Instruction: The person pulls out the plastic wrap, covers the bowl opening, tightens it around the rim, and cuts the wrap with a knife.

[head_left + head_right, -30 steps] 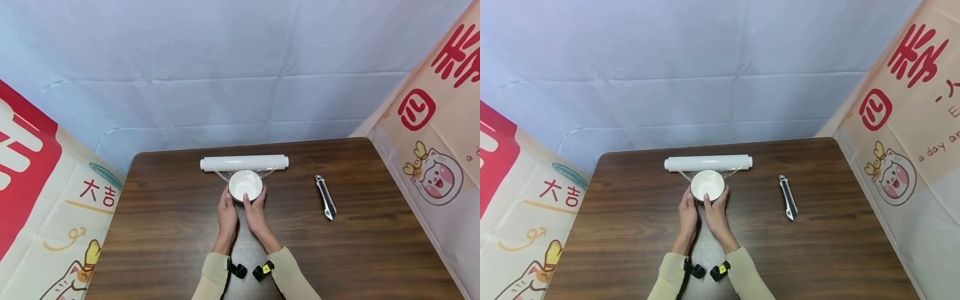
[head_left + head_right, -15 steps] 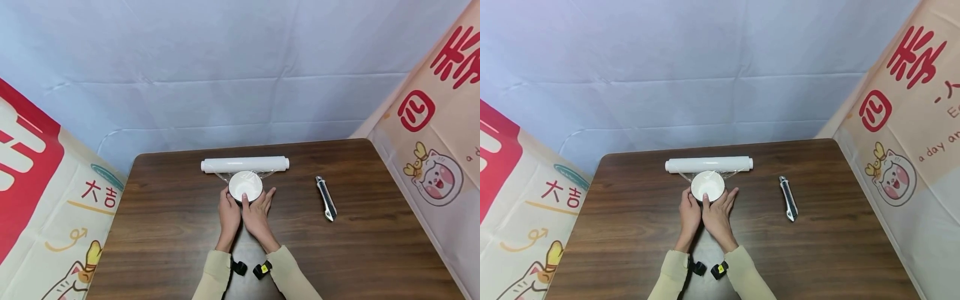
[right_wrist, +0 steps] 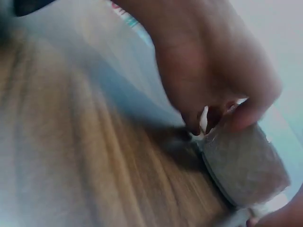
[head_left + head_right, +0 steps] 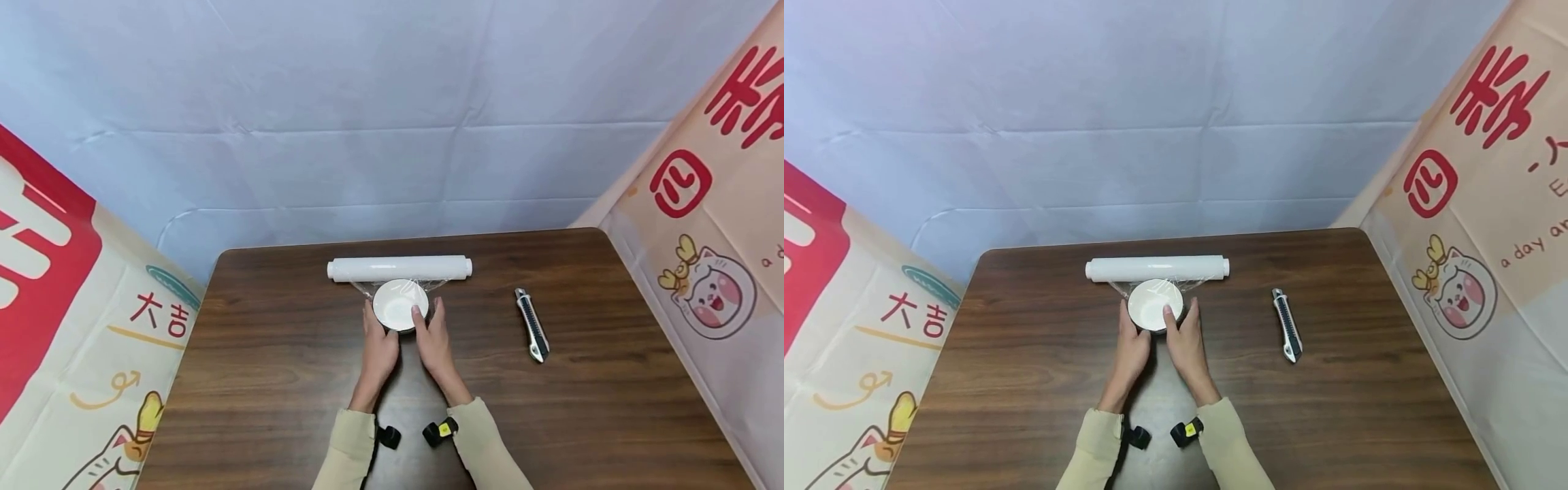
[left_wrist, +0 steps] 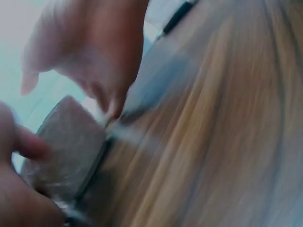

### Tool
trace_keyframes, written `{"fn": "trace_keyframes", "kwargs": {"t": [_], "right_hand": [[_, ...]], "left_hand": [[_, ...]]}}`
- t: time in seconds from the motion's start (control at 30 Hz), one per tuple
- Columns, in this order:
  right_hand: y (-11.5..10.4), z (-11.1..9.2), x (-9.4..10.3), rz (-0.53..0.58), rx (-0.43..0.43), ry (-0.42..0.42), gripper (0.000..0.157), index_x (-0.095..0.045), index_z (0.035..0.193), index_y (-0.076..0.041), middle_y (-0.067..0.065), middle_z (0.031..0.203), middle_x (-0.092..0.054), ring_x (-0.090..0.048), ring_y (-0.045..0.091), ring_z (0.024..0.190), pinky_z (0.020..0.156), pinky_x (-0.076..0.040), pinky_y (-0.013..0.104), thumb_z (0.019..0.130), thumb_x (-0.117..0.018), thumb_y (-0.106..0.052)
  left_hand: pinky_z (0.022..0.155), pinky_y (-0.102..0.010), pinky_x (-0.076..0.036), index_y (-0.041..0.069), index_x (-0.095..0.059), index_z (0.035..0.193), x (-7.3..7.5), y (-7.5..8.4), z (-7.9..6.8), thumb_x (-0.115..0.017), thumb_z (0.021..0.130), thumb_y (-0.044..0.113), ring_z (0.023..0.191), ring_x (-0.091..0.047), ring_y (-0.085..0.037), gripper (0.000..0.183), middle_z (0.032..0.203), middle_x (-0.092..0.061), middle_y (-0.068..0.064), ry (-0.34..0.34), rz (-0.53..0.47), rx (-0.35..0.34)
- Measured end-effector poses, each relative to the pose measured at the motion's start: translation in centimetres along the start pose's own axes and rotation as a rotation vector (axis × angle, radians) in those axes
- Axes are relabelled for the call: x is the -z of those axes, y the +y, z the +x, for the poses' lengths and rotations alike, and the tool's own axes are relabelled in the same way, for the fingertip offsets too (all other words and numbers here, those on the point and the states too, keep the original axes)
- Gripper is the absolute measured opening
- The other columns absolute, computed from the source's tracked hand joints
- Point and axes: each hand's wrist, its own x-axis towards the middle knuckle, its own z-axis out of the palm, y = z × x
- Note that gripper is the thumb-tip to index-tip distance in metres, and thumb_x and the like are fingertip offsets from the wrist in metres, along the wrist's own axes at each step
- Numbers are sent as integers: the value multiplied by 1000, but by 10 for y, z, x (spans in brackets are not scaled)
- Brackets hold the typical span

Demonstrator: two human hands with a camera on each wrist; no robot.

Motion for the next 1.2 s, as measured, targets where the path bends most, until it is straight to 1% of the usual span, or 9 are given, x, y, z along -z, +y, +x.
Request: {"fn": "trace_keyframes", "kwargs": {"t": [0.07,0.13,0.23,0.33,0.47,0.63,0.9,1.0,1.2], "right_hand": [[1,4,-1,97,-8,-25,79,-12,167,2,24,174,-20,-20,39,162,131,-21,57,112,-40,-48],[2,7,-3,174,-14,-48,76,-12,167,1,22,175,-19,-18,36,163,132,-17,55,113,-36,-48],[2,8,-8,239,-19,-58,75,-10,167,2,24,175,-17,-15,38,163,133,-14,56,114,-34,-45],[1,8,-14,276,-28,-49,76,-6,166,3,27,174,-14,-14,39,163,133,-12,57,113,-37,-42],[-2,5,-20,308,-52,-41,77,-2,166,1,26,175,-10,-12,38,164,133,-11,56,113,-38,-41],[-3,5,-23,372,-73,-29,77,0,167,-1,23,176,-6,-9,36,164,133,-8,54,113,-37,-42],[0,9,-27,662,-53,-49,76,9,166,-2,19,176,9,6,33,165,134,3,51,114,-35,-34],[1,9,-25,680,-48,-61,76,11,166,-3,19,176,10,8,33,165,134,4,51,114,-35,-34],[2,10,-21,620,-58,-99,79,12,166,-3,19,176,12,9,33,165,134,4,52,113,-38,-35]], "left_hand": [[133,-56,-14,3,1,168,-3,1,-1,-46,91,2,166,-4,-35,91,178,-1,-20,-22,-160,57],[133,-54,-10,5,4,169,-7,1,-1,-45,96,8,166,-3,-31,88,178,2,-17,-16,-272,80],[133,-53,-11,4,5,168,-14,0,-1,-43,109,24,165,-8,-32,78,178,-3,-19,2,-341,64],[133,-53,-12,3,2,167,-20,1,0,-37,114,35,164,-13,-35,73,175,-11,-24,27,-367,49],[133,-53,-12,3,-2,167,-23,3,1,-32,115,38,164,-14,-36,69,174,-14,-25,43,-414,45],[133,-54,-12,5,-2,167,-23,3,2,-31,115,40,164,-12,-35,70,175,-13,-24,30,-415,57],[134,-54,0,11,3,168,-19,2,5,-26,115,42,166,2,-33,68,177,-1,-18,-35,-581,91],[133,-55,3,10,7,167,-17,3,6,-24,115,42,165,5,-35,68,177,3,-20,-64,-588,83],[134,-54,1,11,10,167,-11,0,8,-21,116,42,165,5,-34,67,177,5,-19,-107,-504,100]]}}
